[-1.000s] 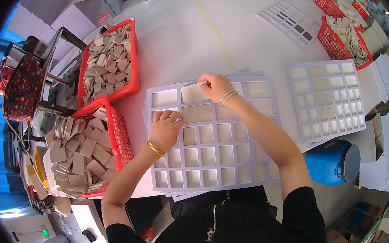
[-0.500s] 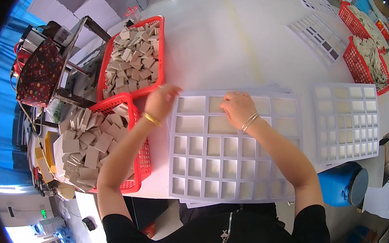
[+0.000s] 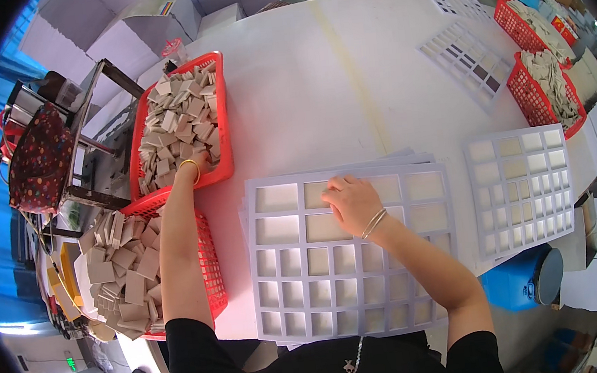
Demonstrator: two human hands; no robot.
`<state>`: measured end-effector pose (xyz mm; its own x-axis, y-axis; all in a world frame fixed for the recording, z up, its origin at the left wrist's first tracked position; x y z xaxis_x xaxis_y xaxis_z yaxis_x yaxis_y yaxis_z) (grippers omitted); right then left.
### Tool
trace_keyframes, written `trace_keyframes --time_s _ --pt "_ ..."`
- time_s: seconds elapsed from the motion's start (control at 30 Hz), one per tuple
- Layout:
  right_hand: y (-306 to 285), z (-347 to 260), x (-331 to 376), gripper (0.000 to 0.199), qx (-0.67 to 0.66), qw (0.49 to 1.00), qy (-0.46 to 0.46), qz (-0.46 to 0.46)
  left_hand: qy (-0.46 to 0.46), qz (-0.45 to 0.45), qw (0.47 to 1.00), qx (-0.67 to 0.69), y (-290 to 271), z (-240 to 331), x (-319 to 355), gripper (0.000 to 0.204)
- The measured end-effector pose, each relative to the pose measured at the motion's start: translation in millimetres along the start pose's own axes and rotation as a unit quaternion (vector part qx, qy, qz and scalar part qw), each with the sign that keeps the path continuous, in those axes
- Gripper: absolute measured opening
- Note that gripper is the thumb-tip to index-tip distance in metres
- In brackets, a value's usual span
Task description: The person places small rectangular blocks from red baskets into the compartments of white plastic trays. The person handles the blocks one by one, filling the grid slots of the trays on the table.
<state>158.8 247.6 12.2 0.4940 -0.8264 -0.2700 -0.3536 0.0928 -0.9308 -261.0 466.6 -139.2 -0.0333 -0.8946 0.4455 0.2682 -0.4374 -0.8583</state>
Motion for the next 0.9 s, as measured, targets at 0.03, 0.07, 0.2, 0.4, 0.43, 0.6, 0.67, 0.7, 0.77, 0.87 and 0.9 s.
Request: trace_keyframes --time_s 0.03,0.07,0.2,0.4,0.43,0.6,0.67,0.7,0.77,0.87,0.9 --pt "0.4 0.4 -0.9 0.013 -0.010 1.000 0.000 -0.001 0.027 0.009 1.000 0.000 -5.1 4.3 4.4 0.044" --pt "2.8 0.9 -1.3 0.014 -0.008 1.000 -0.001 -0.010 0.053 0.018 0.998 0.000 -10.1 8.0 10.1 0.043" --pt "3.3 3.8 -1.3 0.016 0.010 0.999 0.010 -0.042 -0.031 0.253 0.946 0.198 -70.3 46.9 83.2 0.031" --pt "5.3 4.2 -5.0 0.019 0.025 0.998 0.009 -0.062 0.043 0.275 0.726 0.629 -87.3 13.0 83.4 0.020" --pt "3.9 5.1 -5.6 0.020 0.024 0.998 0.007 -0.064 0.055 0.270 0.685 0.675 -86.9 19.1 88.4 0.018" --pt "-21.0 -1.6 -26.3 0.027 -0.110 0.992 0.050 0.040 0.150 0.148 0.506 0.836 -83.4 82.7 126.1 0.010" --pt "-34.4 -8.4 -35.0 0.032 -0.231 0.965 0.090 0.083 0.196 0.049 0.492 0.847 -73.8 145.8 173.5 0.008" --pt "-47.1 -15.3 -40.6 0.034 -0.294 0.945 0.113 0.091 0.197 0.003 0.496 0.845 -63.6 172.1 190.0 0.009" --pt "-58.4 -23.6 -46.3 0.036 -0.370 0.916 0.122 0.094 0.185 -0.066 0.486 0.852 -39.5 213.2 217.2 0.010" --pt "-58.8 -29.3 -42.0 0.039 -0.399 0.910 0.083 0.075 0.154 -0.124 0.460 0.866 -8.3 254.5 252.3 0.011" --pt "-57.9 -29.4 -36.0 0.040 -0.394 0.914 0.073 0.069 0.135 -0.121 0.447 0.876 0.9 256.3 256.1 0.011"
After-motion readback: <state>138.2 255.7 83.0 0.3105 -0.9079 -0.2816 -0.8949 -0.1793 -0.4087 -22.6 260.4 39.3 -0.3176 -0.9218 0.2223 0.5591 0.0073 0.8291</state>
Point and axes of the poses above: each hand's wrist, its own x-axis away from the middle knuckle, its own y-axis out of the palm, z = x × y, the point moved 7 cm from there along -x, towards the middle knuckle, and after that the axes turned 12 degrees about x, right-handed, at the moved point
